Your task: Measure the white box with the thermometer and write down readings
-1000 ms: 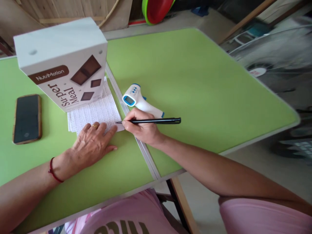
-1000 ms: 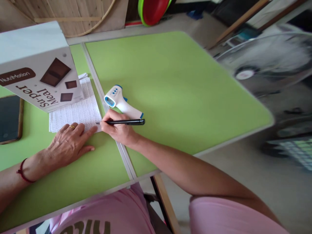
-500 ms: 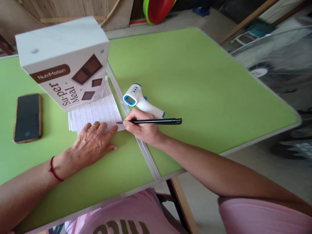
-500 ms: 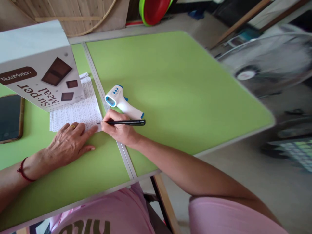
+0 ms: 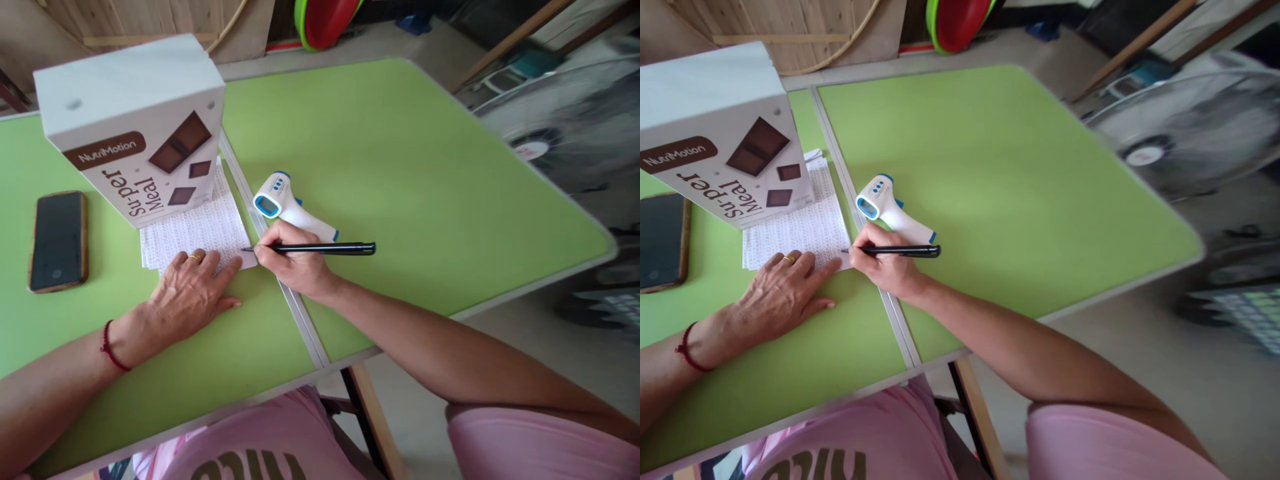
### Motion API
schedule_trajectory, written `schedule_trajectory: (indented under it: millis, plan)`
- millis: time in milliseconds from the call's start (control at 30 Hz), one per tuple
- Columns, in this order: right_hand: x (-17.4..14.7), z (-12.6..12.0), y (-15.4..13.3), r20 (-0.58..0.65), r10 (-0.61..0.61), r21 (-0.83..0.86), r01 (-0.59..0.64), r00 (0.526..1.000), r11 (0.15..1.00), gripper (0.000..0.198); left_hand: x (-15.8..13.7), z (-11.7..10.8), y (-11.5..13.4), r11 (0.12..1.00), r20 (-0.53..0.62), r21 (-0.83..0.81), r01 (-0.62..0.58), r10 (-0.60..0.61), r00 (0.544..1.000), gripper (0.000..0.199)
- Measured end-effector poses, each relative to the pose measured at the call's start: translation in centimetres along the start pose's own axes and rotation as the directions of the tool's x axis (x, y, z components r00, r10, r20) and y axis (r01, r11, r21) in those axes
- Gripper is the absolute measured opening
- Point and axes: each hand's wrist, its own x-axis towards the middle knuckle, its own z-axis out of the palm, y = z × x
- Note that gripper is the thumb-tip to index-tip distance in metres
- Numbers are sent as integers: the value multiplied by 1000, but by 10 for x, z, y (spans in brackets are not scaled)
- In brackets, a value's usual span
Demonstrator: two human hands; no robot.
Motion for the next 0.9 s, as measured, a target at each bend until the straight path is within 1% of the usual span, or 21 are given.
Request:
schedule_trajectory:
  millis: [233, 433, 600, 900]
  plan:
    - [0, -1, 0, 31, -13, 32, 12, 999, 999, 19, -1, 0, -1, 1000, 4, -7, 1, -1, 1000, 58]
    - [0, -2, 1, 27, -11, 25, 10, 1000, 1000, 19, -1, 0, -1, 1000, -9, -5, -2, 2, 1000, 59]
    - [0, -2, 0, 33, 18, 7, -18, 999, 1000, 20, -1, 0, -1, 1000, -3, -6, 0, 0, 1000, 59]
    - [0, -2, -1, 13, -2, -9, 2, 1000, 1000, 20, 0, -2, -1, 1000, 18, -11, 6, -6, 1000, 57]
